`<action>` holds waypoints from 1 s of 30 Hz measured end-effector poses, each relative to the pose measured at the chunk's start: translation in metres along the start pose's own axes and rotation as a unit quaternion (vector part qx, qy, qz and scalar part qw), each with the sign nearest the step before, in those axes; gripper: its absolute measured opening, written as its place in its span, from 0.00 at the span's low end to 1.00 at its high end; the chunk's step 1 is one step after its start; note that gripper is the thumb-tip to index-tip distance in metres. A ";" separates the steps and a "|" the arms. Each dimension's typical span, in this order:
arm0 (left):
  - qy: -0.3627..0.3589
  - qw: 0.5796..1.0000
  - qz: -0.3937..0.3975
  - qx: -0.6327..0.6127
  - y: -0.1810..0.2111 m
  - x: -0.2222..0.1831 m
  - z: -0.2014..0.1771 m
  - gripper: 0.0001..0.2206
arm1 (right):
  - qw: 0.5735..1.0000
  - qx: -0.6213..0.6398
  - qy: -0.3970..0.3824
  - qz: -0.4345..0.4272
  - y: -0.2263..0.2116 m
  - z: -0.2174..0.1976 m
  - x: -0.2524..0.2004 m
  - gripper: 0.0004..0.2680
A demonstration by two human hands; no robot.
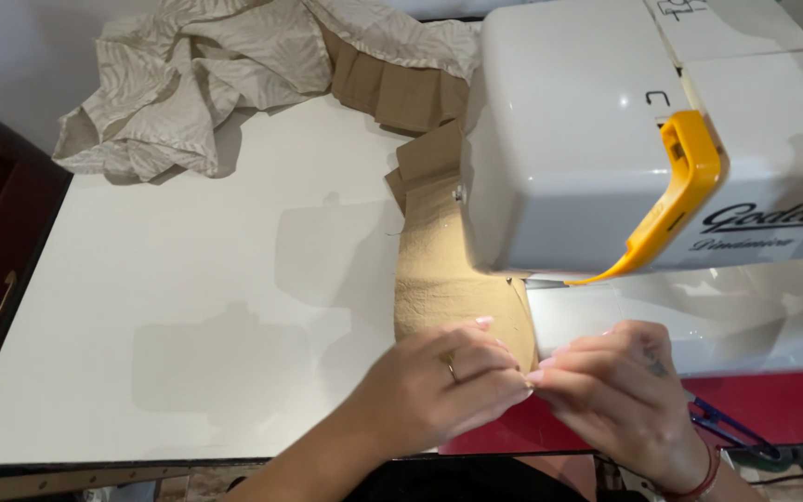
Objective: Sewing fabric using a sewing machine and trimming threads with scissors
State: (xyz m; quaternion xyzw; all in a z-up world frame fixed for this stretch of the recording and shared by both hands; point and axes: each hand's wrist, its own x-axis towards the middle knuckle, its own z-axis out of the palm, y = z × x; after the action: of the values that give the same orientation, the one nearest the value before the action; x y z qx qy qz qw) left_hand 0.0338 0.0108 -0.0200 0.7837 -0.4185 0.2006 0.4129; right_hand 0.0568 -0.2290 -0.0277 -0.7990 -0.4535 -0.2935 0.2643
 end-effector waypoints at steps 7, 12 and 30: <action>-0.016 0.992 0.013 0.127 -0.014 0.021 -0.015 0.09 | 0.998 0.008 -0.038 -0.051 0.012 0.002 -0.011 0.03; -0.046 0.958 0.046 0.278 -0.025 0.016 -0.011 0.20 | 0.994 0.053 -0.072 -0.055 0.008 0.001 -0.008 0.06; -0.020 0.949 0.069 0.306 -0.037 0.004 -0.011 0.21 | 0.990 0.037 -0.100 -0.093 0.005 0.005 -0.002 0.07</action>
State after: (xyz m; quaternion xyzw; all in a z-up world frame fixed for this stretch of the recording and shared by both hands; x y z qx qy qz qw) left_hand 0.0668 0.0295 -0.0285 0.8456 -0.3983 0.3308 0.1303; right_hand 0.0615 -0.2292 -0.0337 -0.7680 -0.5607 -0.2186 0.2190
